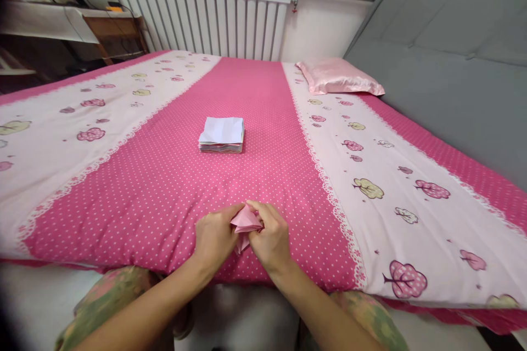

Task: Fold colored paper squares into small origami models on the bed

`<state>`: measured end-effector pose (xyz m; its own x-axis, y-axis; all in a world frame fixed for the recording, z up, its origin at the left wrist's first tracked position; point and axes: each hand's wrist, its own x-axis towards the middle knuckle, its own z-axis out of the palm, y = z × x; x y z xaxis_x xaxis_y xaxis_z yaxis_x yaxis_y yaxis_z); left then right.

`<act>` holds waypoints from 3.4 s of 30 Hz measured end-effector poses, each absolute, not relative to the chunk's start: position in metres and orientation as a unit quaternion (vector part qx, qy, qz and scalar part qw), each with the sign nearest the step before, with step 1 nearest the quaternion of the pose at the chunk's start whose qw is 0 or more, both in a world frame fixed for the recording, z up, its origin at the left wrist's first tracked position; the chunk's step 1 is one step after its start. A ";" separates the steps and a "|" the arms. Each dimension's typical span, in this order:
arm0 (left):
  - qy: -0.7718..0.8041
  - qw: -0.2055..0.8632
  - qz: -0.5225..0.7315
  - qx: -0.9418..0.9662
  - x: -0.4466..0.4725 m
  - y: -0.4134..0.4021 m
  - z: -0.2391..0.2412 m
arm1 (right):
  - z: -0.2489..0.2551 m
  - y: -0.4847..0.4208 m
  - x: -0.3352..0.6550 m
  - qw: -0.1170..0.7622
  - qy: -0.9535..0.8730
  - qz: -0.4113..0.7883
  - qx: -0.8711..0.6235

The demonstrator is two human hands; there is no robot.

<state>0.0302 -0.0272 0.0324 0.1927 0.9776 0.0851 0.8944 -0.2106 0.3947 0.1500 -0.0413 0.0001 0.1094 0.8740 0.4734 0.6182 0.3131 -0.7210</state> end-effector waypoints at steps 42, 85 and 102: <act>0.261 0.116 0.128 0.950 -0.037 -0.026 -0.002 | -0.001 -0.056 0.196 0.131 -0.877 0.096 -0.451; 0.281 0.176 0.265 0.906 -0.034 -0.009 -0.004 | -0.002 -0.045 0.205 0.225 -0.825 0.203 -0.477; 0.293 0.238 0.218 0.900 -0.030 -0.006 0.014 | -0.001 -0.042 0.206 0.294 -0.786 0.244 -0.486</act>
<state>-0.0300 -0.0057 0.0137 0.7333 0.6309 0.2536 0.4232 -0.7153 0.5561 0.2057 -0.0420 -0.0014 -0.3543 0.9074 0.2261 0.6204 0.4090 -0.6692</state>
